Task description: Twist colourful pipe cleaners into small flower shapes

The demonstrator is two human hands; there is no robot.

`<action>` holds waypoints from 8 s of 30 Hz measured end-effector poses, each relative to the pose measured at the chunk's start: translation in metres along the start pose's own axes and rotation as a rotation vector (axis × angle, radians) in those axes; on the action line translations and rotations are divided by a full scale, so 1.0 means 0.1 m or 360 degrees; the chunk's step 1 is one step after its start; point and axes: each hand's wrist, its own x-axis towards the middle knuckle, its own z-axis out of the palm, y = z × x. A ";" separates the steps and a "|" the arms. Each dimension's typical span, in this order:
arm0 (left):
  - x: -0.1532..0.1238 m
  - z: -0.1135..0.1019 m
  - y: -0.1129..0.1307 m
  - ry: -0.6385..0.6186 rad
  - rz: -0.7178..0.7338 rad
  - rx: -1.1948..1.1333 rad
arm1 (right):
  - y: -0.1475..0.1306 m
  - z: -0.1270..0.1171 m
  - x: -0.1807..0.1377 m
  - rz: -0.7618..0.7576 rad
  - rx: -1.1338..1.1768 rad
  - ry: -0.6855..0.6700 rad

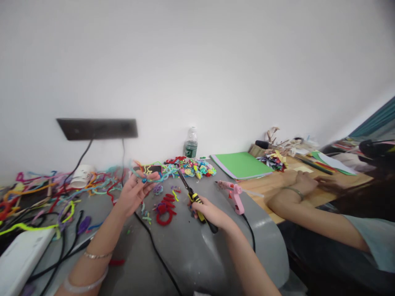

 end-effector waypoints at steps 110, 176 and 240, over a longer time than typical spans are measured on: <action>0.09 0.02 -0.23 0.0650 0.0192 -0.0270 | -0.05 0.01 0.07 0.0019 0.0177 -0.0205; 0.04 0.07 -0.31 0.0345 0.0152 0.0181 | 0.08 -0.01 0.05 0.0117 0.0644 -0.0143; 0.09 -0.24 0.03 0.0587 0.0204 0.1063 | 0.20 -0.14 0.06 -0.0101 0.0686 -0.0688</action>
